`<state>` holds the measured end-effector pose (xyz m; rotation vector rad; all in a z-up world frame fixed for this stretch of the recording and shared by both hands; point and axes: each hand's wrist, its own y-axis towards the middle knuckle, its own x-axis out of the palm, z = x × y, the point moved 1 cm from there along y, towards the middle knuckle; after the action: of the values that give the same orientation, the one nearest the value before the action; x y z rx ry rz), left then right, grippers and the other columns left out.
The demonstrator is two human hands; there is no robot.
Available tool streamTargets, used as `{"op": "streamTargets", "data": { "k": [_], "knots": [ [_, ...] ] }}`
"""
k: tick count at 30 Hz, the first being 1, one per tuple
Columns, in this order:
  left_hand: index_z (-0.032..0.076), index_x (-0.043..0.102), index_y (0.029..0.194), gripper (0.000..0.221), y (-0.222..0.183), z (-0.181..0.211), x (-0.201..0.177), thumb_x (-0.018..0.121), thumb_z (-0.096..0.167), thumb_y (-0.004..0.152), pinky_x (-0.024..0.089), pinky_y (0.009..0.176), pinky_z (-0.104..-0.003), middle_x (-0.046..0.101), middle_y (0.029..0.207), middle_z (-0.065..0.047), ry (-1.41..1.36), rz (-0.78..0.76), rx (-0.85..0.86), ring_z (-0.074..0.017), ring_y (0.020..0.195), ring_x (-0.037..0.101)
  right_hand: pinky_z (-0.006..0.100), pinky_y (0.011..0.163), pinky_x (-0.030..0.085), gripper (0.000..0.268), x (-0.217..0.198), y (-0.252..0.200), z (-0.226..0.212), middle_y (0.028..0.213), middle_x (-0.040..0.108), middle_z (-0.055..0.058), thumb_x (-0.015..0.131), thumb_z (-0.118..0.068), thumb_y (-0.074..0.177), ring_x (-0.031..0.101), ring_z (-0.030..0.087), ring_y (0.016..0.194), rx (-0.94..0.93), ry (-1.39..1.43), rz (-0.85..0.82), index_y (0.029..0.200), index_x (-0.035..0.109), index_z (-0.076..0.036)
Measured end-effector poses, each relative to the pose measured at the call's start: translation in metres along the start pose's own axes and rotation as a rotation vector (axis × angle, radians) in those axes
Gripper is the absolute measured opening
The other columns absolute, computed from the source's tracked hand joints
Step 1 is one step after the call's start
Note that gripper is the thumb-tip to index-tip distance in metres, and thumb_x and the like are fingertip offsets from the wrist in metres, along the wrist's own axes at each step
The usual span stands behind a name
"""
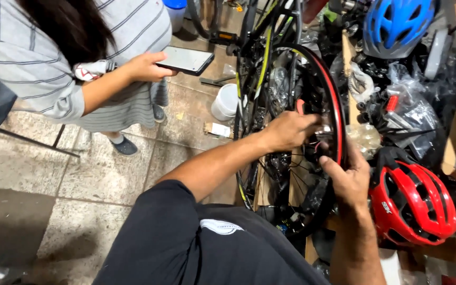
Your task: Manually seating a bicycle tire onto a rim by pressing the bead into the wheel channel.
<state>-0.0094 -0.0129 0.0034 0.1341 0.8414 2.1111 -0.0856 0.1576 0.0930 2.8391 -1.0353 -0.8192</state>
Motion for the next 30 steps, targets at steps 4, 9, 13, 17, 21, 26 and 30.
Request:
{"op": "streamTargets", "data": {
  "k": [4, 9, 13, 17, 21, 26, 30],
  "knots": [
    [0.016, 0.068, 0.108, 0.018, -0.007, -0.012, 0.003, 0.069, 0.032, 0.1, 0.063, 0.078, -0.051, 0.078, 0.094, -0.017, -0.164, 0.01, -0.013, -0.038, 0.097, 0.075, 0.046, 0.084, 0.056, 0.055, -0.015, 0.006, 0.028, 0.109, 0.074, 0.018, 0.083, -0.01, 0.079, 0.068, 0.024, 0.1, 0.037, -0.117, -0.058, 0.132, 0.069, -0.005],
    [0.013, 0.075, 0.103, 0.024, -0.024, 0.007, 0.002, 0.087, 0.027, 0.087, 0.065, 0.081, -0.037, 0.079, 0.101, -0.01, -0.352, 0.212, -0.042, -0.0291, 0.094, 0.078, 0.056, 0.113, 0.047, 0.074, -0.002, -0.009, 0.004, 0.151, 0.058, 0.018, 0.077, -0.007, 0.082, 0.058, 0.031, 0.135, -0.019, 0.247, -0.205, 0.151, 0.052, -0.002],
    [0.014, 0.077, 0.1, 0.026, -0.016, 0.011, -0.009, 0.091, 0.029, 0.085, 0.065, 0.082, -0.039, 0.077, 0.11, -0.01, -0.327, 0.298, -0.003, -0.0299, 0.099, 0.077, 0.058, 0.115, 0.045, 0.074, -0.004, -0.019, 0.014, 0.155, 0.053, 0.023, 0.078, -0.007, 0.081, 0.053, 0.035, 0.141, -0.013, 0.28, -0.189, 0.149, 0.051, 0.0],
    [0.017, 0.075, 0.108, 0.03, 0.006, -0.003, -0.01, 0.092, 0.028, 0.085, 0.066, 0.072, -0.031, 0.075, 0.111, -0.003, -0.281, 0.395, -0.088, -0.0219, 0.092, 0.077, 0.062, 0.114, 0.043, 0.08, -0.005, -0.027, 0.016, 0.158, 0.049, 0.029, 0.082, -0.008, 0.078, 0.046, 0.043, 0.147, -0.018, 0.293, -0.211, 0.15, 0.048, 0.004],
    [0.012, 0.076, 0.111, 0.039, 0.019, -0.011, 0.001, 0.093, 0.01, 0.076, 0.067, 0.068, -0.031, 0.074, 0.101, -0.006, -0.277, 0.376, -0.063, -0.022, 0.085, 0.077, 0.059, 0.112, 0.046, 0.083, -0.009, -0.036, 0.027, 0.159, 0.047, 0.03, 0.083, -0.007, 0.077, 0.046, 0.042, 0.146, -0.034, 0.285, -0.221, 0.151, 0.046, 0.004],
    [0.009, 0.074, 0.108, 0.039, 0.023, -0.004, -0.005, 0.095, 0.015, 0.076, 0.066, 0.07, -0.032, 0.071, 0.095, -0.007, -0.3, 0.336, -0.061, -0.0203, 0.083, 0.074, 0.06, 0.112, 0.046, 0.081, -0.01, -0.037, 0.03, 0.158, 0.046, 0.033, 0.081, -0.005, 0.079, 0.043, 0.046, 0.148, -0.07, 0.27, -0.233, 0.151, 0.046, 0.005],
    [0.009, 0.075, 0.105, 0.04, 0.024, -0.011, -0.008, 0.096, 0.012, 0.072, 0.064, 0.07, -0.034, 0.071, 0.089, -0.006, -0.359, 0.271, -0.093, -0.0194, 0.082, 0.073, 0.059, 0.11, 0.048, 0.081, -0.013, -0.036, 0.035, 0.158, 0.047, 0.032, 0.083, -0.004, 0.079, 0.044, 0.044, 0.148, -0.089, 0.264, -0.251, 0.15, 0.046, 0.004]
  ]
}}
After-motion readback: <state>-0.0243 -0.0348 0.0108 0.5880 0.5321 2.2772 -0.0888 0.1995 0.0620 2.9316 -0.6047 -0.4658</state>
